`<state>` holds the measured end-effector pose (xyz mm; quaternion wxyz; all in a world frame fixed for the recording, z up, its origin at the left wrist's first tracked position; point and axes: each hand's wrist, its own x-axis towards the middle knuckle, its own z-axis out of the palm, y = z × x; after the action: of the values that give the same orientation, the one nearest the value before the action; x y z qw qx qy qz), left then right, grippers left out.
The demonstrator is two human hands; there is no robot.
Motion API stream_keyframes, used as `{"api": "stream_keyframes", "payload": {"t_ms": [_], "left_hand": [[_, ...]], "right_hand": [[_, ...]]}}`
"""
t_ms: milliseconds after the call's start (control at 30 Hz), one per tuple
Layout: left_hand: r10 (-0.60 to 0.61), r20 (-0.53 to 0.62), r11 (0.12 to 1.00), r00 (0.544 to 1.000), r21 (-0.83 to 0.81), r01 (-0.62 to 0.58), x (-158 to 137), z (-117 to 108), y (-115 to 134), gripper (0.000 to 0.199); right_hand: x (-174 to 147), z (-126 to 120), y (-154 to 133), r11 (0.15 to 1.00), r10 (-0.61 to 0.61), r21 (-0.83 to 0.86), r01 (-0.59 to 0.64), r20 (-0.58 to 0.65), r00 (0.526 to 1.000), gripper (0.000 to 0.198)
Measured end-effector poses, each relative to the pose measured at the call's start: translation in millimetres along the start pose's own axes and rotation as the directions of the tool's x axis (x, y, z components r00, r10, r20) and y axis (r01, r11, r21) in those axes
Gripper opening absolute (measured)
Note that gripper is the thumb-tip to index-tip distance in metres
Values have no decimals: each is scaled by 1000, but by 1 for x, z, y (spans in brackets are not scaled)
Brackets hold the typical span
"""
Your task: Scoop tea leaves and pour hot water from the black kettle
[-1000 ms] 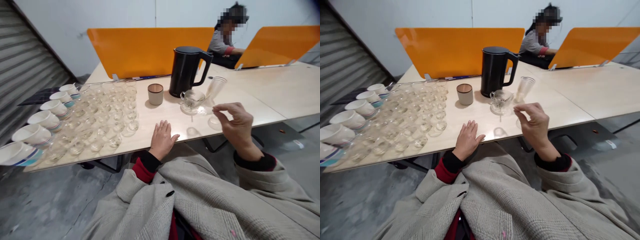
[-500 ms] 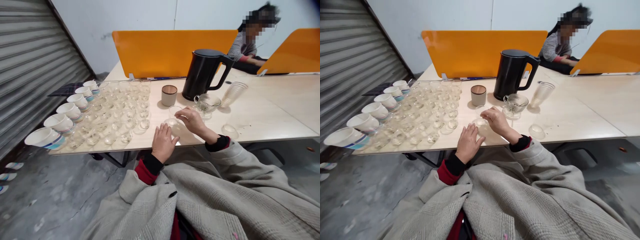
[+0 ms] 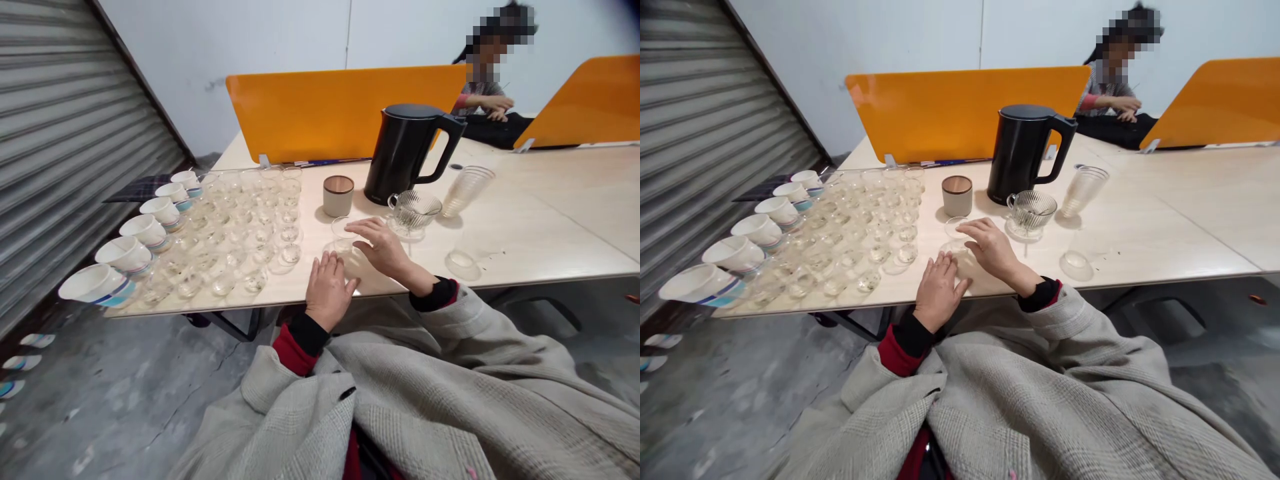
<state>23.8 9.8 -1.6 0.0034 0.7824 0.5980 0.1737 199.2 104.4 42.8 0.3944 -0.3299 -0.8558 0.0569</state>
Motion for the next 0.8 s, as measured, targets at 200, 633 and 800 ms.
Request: {"api": "stream_keyframes", "payload": {"t_ms": [200,633,800], "left_hand": [[12,-32,1000,999,-15,-13,0,5,-3,61],[42,-109,999,993,-19,-45,-1,13,-7,57],[36,-103,998,994,-50,-41,0,14,-9,55]], "right_hand": [[-31,-50,7,968,237,30,-249,-438,867,26],[-47,-77,55,863,449,76,-499,-569,689,34],[-33,-67,27,907,369,64,-417,-600,710,32]]}}
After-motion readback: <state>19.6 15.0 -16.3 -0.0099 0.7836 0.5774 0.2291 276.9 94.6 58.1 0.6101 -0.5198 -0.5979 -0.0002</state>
